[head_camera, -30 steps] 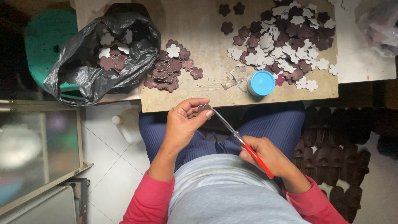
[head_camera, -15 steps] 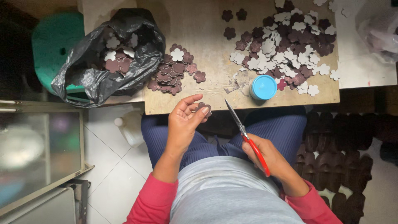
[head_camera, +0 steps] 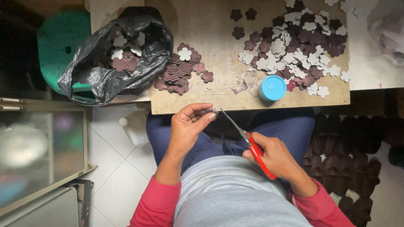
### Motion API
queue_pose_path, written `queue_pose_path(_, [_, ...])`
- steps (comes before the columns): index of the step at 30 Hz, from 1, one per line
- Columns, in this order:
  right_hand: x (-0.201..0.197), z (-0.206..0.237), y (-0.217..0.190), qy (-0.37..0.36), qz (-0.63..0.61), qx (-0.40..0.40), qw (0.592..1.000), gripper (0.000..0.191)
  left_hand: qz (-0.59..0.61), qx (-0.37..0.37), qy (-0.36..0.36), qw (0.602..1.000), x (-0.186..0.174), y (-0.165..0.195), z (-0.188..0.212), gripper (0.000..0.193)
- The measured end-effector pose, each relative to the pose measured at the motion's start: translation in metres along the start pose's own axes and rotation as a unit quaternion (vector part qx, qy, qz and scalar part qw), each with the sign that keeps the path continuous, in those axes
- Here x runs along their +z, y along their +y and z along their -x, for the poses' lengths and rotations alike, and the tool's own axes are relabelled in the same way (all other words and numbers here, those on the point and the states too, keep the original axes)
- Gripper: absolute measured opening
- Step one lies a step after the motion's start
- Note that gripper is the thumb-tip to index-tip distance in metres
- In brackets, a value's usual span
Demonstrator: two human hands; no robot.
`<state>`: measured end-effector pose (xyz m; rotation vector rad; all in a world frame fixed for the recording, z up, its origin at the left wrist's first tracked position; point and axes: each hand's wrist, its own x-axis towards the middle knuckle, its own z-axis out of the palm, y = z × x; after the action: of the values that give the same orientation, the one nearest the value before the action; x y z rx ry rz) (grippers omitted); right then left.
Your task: The person sits on the floor and uses red-handled scissors to trim the edges of small brown flower-shaped felt pieces. They repeatedly pick up pieces, trim them, and place them into a black plastic bag.
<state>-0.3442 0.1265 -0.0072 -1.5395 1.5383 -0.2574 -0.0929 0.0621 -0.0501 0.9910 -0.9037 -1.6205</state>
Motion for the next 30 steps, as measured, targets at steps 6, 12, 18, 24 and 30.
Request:
queue_pose_path(6, [-0.015,0.003,-0.01,0.023,0.097,-0.009,0.995,0.049,-0.044,-0.034,-0.05,0.997,-0.011,0.012,0.004,0.037])
queue_pose_path(12, [-0.021,0.005,-0.017,0.06,0.148,-0.065,0.985,0.053,-0.029,-0.056,-0.064,0.996,-0.011,0.025,0.004,0.047])
queue_pose_path(18, [-0.026,0.006,-0.022,0.064,0.182,-0.062,0.979,0.057,-0.076,-0.064,-0.071,0.993,-0.013,0.033,0.006,0.046])
queue_pose_path(24, [-0.028,0.005,-0.018,0.019,0.127,-0.044,0.991,0.053,-0.068,-0.069,-0.098,0.991,-0.016,0.037,0.006,0.044])
queue_pose_path(30, [-0.025,0.006,-0.017,0.013,0.124,-0.033,0.992,0.052,-0.072,-0.064,-0.104,0.99,-0.017,0.036,0.006,0.043])
